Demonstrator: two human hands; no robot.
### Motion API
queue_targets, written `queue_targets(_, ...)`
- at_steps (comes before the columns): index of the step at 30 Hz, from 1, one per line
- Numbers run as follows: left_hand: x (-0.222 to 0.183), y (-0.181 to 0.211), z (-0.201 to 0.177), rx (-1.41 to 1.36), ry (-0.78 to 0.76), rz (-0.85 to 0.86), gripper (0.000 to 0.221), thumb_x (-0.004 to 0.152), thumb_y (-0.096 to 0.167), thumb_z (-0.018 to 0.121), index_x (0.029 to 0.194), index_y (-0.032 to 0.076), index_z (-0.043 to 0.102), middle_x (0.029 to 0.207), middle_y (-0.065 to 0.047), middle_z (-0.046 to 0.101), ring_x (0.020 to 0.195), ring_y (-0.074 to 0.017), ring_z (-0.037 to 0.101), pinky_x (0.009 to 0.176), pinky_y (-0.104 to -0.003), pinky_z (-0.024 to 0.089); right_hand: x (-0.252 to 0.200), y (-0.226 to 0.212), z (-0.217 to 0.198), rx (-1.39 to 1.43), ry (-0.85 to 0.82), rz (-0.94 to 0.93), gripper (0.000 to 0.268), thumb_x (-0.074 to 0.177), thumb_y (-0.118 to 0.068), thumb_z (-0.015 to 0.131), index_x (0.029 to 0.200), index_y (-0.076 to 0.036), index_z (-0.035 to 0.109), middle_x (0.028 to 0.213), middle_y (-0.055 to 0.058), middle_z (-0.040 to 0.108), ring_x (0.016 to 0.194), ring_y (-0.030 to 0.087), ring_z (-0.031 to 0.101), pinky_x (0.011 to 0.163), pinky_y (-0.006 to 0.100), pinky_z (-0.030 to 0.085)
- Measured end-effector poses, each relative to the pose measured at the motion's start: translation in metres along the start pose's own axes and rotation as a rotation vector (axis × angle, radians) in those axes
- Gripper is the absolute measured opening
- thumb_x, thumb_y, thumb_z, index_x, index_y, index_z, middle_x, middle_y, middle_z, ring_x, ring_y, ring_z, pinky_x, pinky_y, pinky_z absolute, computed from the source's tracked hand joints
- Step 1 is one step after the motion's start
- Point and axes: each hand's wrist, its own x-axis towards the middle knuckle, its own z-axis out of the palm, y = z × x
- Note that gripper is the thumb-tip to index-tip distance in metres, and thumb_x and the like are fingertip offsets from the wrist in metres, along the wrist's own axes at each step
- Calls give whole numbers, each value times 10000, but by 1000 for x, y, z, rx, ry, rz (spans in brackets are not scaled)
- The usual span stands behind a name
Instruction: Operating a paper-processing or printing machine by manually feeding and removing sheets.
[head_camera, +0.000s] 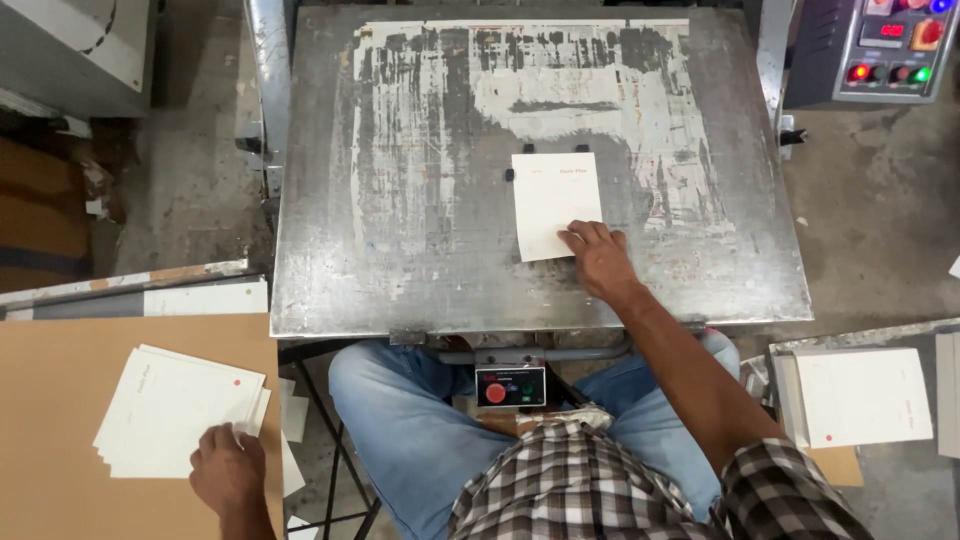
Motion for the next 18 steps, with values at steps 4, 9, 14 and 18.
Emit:
queue_targets(4, -20, 22, -3, -44, 3, -14, 256, 940, 235, 618, 1133, 111, 732, 1216, -62, 727, 1021, -334, 680, 801, -468, 576, 0, -2, -3, 30, -13, 28, 590, 811, 33, 555, 1381, -112, 611, 1433, 87, 543, 1329, 305, 477, 1029, 570, 379)
queue_targets(9, -57, 55, -16, -247, -4, 58, 230, 877, 149, 629, 1088, 105, 710, 1174, -87, 718, 986, -351, 673, 834, -477, 574, 9, -27, -53, 86, -209, 117, 727, 810, -475, 708, 1415, -118, 523, 1439, 92, 495, 1349, 310, 399, 1018, 685, 277)
queue_targets(14, -80, 78, -16, -259, 72, 90, 230, 832, 125, 644, 1044, 134, 734, 1128, -58, 738, 971, -339, 678, 799, -488, 548, 26, -4, -11, 43, -129, 132, 796, 930, -651, 536, 1514, -116, 456, 1455, 142, 535, 1408, 320, 393, 1036, 751, 250)
queue_targets(18, -86, 77, 3, -256, 127, 98, 266, 762, 157, 653, 1013, 158, 739, 1154, -61, 731, 1018, -332, 680, 847, -506, 535, 51, 10, -4, 89, -207, 196, 808, 979, -711, 425, 1562, -151, 404, 1403, 200, 575, 1393, 389, 417, 1022, 809, 221)
